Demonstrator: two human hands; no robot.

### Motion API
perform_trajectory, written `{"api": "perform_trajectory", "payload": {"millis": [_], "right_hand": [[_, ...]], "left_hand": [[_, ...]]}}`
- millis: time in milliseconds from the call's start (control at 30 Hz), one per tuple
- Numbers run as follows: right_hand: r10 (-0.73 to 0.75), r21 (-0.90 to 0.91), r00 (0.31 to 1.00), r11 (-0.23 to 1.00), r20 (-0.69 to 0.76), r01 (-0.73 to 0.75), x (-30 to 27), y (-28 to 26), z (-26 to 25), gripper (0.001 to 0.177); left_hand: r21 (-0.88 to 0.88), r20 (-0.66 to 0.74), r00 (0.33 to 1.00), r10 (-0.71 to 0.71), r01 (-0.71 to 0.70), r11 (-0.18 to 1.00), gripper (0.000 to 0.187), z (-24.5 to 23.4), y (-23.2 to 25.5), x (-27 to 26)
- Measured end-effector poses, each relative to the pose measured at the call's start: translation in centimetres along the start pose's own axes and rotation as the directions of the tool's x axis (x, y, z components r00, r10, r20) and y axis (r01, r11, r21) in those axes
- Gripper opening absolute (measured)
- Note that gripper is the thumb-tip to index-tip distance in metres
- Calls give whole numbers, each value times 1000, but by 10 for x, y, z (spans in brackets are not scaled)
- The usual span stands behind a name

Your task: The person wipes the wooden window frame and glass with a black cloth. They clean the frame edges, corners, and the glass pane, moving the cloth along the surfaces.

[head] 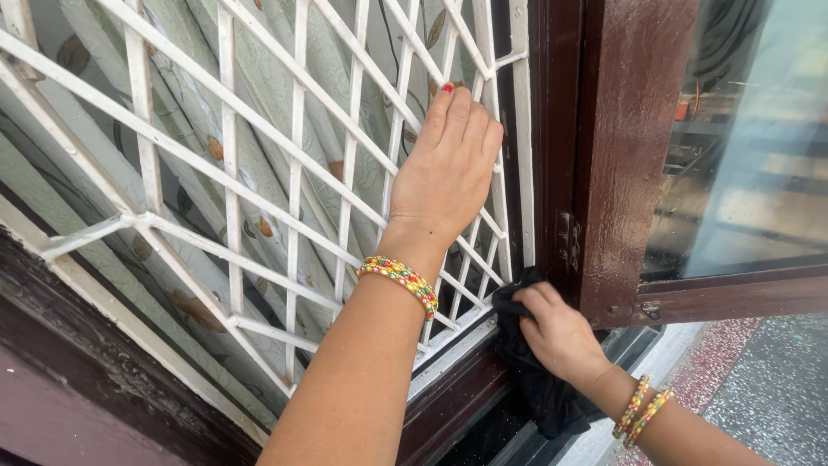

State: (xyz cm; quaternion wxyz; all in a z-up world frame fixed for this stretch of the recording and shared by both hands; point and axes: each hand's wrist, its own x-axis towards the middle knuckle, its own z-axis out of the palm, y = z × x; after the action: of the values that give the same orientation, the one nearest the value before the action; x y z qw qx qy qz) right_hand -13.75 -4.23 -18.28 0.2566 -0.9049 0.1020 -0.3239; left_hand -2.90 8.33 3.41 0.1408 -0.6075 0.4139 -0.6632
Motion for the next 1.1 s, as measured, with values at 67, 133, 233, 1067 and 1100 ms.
{"api": "perform_trajectory", "payload": {"millis": [67, 133, 233, 1067, 1100], "right_hand": [[-2, 87, 974, 996, -226, 23, 3, -13, -8, 28], [-80, 97, 905, 987, -417, 131, 14, -26, -16, 28], [-265, 0, 805, 950, -531, 313, 43, -39, -24, 32], [-338, 74, 877, 920, -340, 384, 12, -57, -2, 39], [-426, 57, 835, 879, -348, 473, 13, -61, 2, 42]], "left_hand": [[7, -5, 1000, -2, 2, 1000, 33, 1, 0, 0], [0, -29, 1000, -2, 2, 1000, 34, 2, -1, 2], [-6, -25, 1000, 2, -2, 1000, 33, 4, 0, 0], [-47, -52, 998, -29, 27, 999, 27, 17, 7, -2], [-52, -55, 998, -34, 31, 998, 27, 17, 8, -4]]}}
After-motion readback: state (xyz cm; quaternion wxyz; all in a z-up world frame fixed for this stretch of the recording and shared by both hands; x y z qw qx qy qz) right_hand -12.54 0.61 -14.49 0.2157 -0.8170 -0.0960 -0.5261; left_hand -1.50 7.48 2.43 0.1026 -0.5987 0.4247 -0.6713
